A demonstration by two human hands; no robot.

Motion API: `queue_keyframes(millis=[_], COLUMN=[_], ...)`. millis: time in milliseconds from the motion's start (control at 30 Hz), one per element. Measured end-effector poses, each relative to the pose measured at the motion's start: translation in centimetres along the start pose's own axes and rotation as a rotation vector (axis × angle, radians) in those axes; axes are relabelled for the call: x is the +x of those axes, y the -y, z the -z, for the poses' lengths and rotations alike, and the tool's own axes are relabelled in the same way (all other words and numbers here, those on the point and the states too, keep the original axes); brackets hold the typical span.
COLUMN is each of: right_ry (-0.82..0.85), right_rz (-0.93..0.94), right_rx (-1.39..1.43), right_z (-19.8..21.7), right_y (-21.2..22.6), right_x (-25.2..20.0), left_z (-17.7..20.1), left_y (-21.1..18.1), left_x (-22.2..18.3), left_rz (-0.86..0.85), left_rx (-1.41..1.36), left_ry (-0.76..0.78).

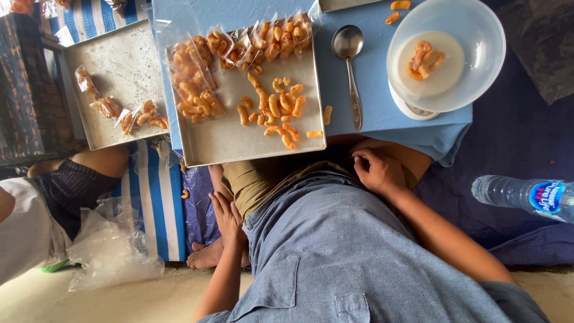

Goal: A person is manually sorting and packaging small orange snacks from a metal tray into plastic bags and a bowl on a scale.

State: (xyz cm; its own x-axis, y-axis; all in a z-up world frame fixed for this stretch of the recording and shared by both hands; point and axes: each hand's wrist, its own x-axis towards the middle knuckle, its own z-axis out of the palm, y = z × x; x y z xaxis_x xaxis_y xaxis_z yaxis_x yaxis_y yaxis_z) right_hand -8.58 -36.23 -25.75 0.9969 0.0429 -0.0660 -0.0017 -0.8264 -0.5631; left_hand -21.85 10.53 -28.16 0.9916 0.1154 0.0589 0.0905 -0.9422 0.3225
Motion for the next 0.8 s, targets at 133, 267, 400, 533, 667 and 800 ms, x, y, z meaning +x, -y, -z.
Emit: queue_keyframes(millis=[133,267,400,533,667,800], right_ry=[0.004,-0.002,-0.031,-0.036,-0.01,-0.053], right_rz=[-0.006,0.009,0.039,0.036,0.022,0.066], right_rx=[-0.012,-0.04,-0.085,-0.071,-0.05,-0.023], right_z=[2.1,3.1,3.1,2.9,2.7,1.2], right_y=[1.9,2.6,2.5,2.2,1.8,0.6], right_x=[-0.1,0.1,0.1,0.2,0.0,0.0], left_z=[-1.9,-0.8,-0.2,-1.5,0.7,4.1], left_y=[0.5,0.1,0.5,2.0,0.5,-2.0], left_x=[5.3,10.3,13.7,13.9,11.5,4.5], left_rz=[0.173,0.189,0.186,0.285,-0.133,0.109], left_rx=[-0.17,-0.344,-0.392,-0.381,0.086,-0.233], left_ry=[-0.172,-0.248,-0.187,-0.152,-0.079,0.069])
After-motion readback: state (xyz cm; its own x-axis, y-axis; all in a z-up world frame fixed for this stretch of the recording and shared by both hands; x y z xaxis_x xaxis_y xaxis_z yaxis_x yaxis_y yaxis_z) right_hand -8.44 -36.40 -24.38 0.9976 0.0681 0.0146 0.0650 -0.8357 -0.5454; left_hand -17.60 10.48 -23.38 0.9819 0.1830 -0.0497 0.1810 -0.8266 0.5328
